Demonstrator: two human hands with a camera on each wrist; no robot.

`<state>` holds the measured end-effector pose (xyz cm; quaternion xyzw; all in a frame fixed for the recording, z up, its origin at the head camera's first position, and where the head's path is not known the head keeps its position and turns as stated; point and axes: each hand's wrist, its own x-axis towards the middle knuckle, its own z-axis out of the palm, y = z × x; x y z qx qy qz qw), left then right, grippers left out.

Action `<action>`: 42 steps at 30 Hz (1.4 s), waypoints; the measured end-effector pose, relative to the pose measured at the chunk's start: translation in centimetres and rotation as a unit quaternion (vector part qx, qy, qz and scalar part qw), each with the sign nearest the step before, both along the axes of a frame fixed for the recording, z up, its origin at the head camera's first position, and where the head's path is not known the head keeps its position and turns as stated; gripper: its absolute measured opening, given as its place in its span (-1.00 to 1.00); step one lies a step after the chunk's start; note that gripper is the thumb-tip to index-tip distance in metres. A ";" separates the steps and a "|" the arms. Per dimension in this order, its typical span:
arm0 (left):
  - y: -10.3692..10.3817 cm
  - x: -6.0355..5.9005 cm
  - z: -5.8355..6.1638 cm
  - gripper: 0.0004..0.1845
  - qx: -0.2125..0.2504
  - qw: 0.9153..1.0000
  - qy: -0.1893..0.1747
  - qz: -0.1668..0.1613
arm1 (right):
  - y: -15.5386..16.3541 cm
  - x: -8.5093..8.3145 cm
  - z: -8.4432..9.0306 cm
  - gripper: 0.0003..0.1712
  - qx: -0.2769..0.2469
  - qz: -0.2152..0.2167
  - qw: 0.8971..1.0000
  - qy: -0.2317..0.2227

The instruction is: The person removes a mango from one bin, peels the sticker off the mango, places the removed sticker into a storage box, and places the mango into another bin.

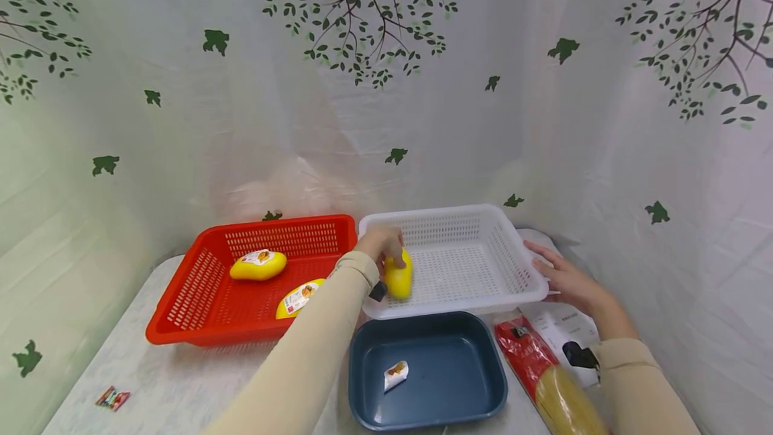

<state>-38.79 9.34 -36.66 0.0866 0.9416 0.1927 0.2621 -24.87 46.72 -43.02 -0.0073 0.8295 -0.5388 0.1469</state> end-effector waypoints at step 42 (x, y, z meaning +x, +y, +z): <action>-0.6 0.6 0.1 -0.50 0.088 0.991 -0.096 0.030 | -0.1 0.1 -0.3 -0.20 0.015 0.010 1.000 0.013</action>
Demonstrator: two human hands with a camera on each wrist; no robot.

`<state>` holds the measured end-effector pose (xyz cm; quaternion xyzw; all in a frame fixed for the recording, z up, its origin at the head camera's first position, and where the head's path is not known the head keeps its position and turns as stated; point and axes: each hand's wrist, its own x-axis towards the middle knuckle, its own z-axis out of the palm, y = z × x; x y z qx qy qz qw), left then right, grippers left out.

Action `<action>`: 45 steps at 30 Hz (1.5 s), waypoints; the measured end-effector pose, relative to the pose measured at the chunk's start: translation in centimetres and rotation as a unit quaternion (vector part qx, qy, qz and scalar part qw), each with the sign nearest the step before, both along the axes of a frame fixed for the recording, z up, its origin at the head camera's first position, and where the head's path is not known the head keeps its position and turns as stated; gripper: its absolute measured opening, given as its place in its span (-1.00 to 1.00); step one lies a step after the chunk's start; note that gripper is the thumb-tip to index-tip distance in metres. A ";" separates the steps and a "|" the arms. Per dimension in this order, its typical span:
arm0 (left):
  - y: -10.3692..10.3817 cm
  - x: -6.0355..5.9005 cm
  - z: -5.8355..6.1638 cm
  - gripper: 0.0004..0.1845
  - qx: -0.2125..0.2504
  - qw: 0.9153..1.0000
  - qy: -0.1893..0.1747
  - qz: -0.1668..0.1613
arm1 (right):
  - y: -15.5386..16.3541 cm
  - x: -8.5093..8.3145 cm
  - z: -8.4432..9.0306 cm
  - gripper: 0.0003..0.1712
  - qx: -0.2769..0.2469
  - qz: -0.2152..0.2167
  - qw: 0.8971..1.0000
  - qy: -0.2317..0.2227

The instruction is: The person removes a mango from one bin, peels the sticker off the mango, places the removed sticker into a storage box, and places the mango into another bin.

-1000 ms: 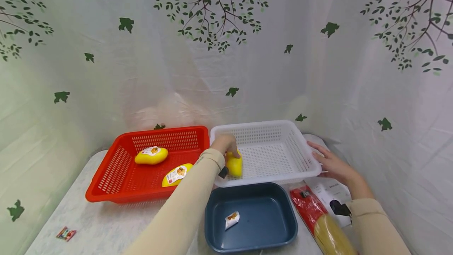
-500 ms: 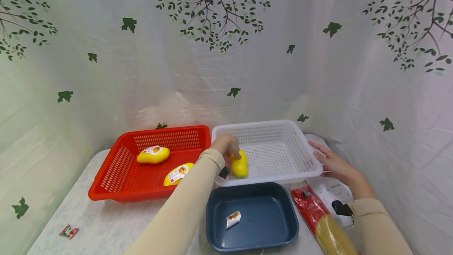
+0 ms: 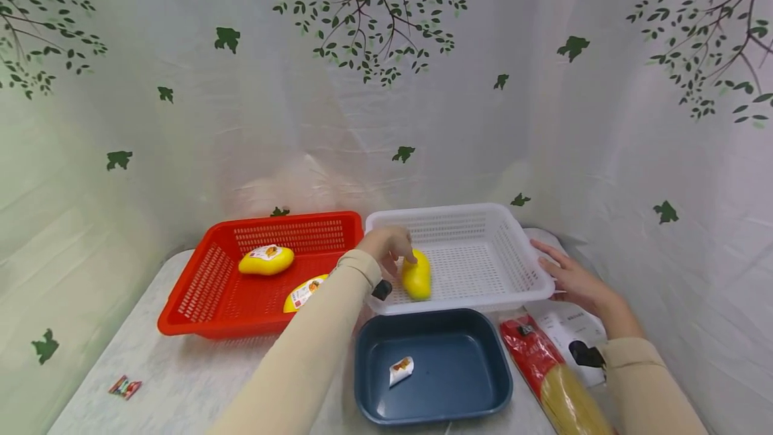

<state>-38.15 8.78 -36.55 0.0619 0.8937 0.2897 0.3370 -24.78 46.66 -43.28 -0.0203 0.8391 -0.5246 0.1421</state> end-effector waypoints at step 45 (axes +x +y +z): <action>-19.1 1.6 7.0 -0.41 0.146 0.987 0.068 -0.001 | -5.2 -1.3 5.3 -0.42 0.208 0.004 0.958 0.197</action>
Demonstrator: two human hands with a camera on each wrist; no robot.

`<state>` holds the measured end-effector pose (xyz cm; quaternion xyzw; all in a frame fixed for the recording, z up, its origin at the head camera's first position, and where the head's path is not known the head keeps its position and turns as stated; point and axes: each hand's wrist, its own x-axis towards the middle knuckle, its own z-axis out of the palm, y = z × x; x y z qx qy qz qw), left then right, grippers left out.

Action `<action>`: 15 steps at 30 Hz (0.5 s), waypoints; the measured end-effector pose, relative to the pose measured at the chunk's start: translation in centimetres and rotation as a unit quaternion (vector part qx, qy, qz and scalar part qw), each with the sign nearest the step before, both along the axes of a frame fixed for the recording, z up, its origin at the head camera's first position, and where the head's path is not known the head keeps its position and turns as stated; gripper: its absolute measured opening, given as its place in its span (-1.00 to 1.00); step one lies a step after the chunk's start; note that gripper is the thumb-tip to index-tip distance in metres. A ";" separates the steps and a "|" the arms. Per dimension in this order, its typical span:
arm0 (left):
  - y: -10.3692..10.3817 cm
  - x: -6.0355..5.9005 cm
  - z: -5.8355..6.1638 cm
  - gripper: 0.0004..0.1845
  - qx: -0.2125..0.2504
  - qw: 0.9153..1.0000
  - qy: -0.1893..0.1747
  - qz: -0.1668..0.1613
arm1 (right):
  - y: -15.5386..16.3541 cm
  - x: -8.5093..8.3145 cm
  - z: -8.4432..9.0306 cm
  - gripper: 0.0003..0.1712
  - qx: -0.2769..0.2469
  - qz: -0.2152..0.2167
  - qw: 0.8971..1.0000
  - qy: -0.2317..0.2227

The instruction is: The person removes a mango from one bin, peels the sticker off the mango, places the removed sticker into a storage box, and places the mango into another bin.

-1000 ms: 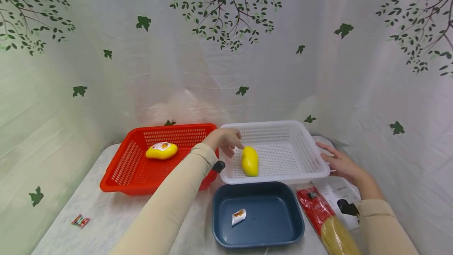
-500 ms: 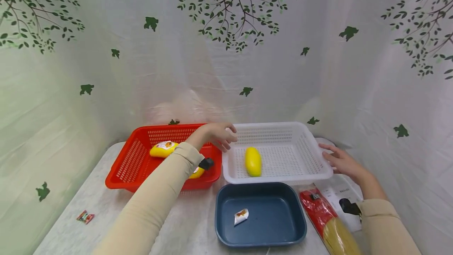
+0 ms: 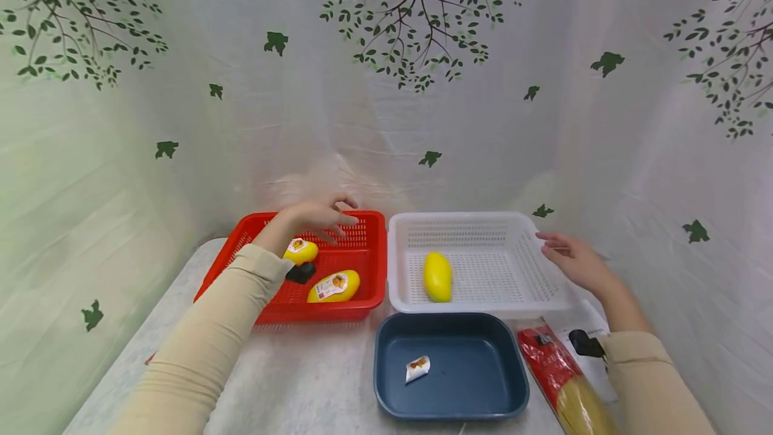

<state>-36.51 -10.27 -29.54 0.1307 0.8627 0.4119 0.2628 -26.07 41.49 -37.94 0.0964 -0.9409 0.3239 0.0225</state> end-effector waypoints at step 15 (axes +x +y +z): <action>-12.6 2.9 0.2 -0.33 -0.074 0.991 0.063 0.088 | -8.9 -1.6 4.8 -0.39 0.025 0.070 0.997 0.018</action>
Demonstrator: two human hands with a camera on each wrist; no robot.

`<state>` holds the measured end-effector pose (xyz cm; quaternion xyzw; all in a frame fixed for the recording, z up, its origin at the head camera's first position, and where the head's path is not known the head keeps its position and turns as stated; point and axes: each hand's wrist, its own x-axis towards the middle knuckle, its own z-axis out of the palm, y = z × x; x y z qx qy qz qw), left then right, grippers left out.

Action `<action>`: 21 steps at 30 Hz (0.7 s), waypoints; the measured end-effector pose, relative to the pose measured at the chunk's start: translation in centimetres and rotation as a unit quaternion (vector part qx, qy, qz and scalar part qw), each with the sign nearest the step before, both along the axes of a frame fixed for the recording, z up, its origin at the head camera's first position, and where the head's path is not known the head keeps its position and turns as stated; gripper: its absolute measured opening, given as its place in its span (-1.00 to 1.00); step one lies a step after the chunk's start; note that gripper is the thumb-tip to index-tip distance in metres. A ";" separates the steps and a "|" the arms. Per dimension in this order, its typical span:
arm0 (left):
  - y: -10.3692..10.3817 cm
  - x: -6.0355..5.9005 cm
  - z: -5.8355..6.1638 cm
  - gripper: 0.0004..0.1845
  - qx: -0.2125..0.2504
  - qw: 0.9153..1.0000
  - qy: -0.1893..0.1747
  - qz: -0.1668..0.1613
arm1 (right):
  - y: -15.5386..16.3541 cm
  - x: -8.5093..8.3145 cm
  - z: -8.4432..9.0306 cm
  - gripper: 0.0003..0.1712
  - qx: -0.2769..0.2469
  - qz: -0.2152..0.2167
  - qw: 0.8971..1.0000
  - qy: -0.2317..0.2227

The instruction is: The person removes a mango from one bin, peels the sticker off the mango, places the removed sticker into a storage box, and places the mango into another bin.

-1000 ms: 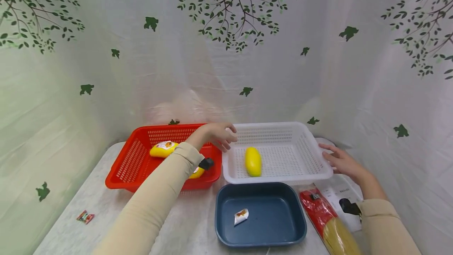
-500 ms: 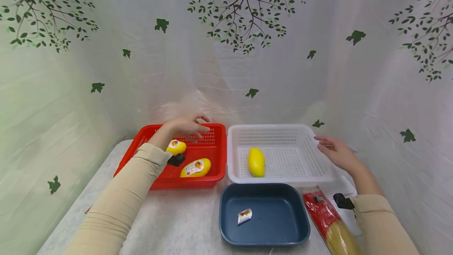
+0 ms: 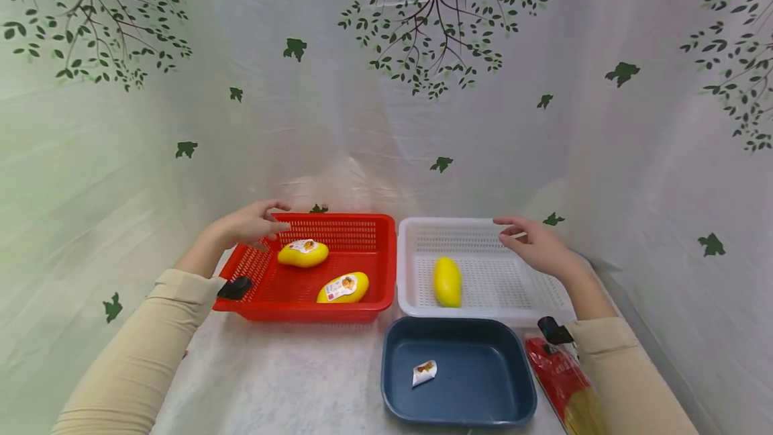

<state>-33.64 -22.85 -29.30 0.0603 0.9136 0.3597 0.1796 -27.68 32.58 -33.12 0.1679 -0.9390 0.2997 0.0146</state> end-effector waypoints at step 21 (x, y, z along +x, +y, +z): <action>-9.4 5.0 -4.9 -0.23 -0.007 0.998 -0.012 0.055 | -16.3 -3.5 2.4 -0.40 0.028 0.170 0.978 -0.114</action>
